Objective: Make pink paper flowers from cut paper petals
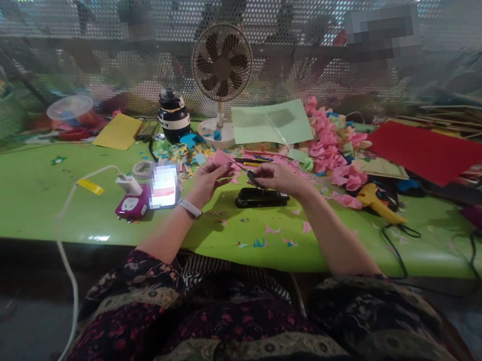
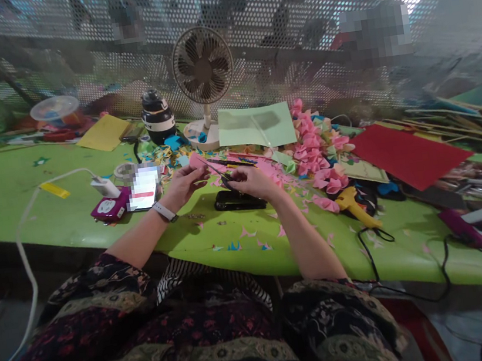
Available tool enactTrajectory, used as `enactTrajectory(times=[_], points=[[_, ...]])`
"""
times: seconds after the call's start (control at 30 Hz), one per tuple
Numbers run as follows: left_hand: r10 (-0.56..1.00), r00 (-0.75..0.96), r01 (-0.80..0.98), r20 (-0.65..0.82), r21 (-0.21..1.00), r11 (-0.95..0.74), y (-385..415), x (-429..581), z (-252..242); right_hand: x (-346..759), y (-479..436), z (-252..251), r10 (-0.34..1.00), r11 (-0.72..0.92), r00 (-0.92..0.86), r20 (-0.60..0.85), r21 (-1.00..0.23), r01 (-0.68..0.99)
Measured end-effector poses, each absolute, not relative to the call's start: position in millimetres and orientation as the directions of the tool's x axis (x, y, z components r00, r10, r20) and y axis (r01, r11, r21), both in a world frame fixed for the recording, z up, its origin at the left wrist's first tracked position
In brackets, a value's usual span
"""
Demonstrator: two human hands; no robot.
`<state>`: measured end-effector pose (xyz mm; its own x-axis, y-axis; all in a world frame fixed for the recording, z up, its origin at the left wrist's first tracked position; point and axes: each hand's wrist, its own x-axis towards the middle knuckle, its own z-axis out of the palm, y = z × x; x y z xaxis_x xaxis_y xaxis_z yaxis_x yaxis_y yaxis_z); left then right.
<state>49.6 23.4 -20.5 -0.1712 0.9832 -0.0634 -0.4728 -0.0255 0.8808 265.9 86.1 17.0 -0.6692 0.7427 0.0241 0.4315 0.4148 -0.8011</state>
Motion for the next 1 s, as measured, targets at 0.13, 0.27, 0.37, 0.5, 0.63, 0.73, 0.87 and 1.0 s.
enactTrajectory(times=[0.13,0.27,0.37,0.5,0.63,0.73,0.87,1.0], points=[[0.982,-0.164,-0.502,-0.092,0.865,-0.003,24.3,48.8,-20.4,264.8,85.3,16.5,0.748,0.389,-0.664,0.001,-0.811,0.438],[0.982,-0.164,-0.504,-0.094,0.864,-0.001,24.7,47.9,-21.1,264.7,86.6,16.4,0.741,0.390,-0.672,0.000,-0.814,0.430],[0.985,-0.154,-0.500,-0.083,0.866,-0.005,24.4,47.1,-21.4,265.9,88.0,16.7,0.737,0.408,-0.676,0.017,-0.809,0.424],[0.986,-0.148,-0.491,-0.082,0.871,-0.001,24.1,46.4,-21.2,266.5,88.1,16.5,0.736,0.411,-0.677,0.026,-0.811,0.416],[0.990,-0.125,-0.475,-0.072,0.880,0.004,23.7,46.6,-21.1,264.9,86.8,15.1,0.741,0.371,-0.671,0.003,-0.835,0.406],[0.991,-0.110,-0.463,-0.070,0.886,0.011,23.1,47.3,-21.1,264.4,86.9,14.7,0.740,0.367,-0.673,0.004,-0.840,0.399],[0.992,-0.106,-0.458,-0.069,0.889,0.012,22.6,47.2,-21.0,266.0,87.4,17.3,0.731,0.377,-0.683,0.008,-0.839,0.394],[0.983,-0.166,-0.500,-0.077,0.866,-0.017,24.5,44.4,-22.7,267.6,86.8,20.6,0.746,0.349,-0.665,-0.014,-0.843,0.409]])
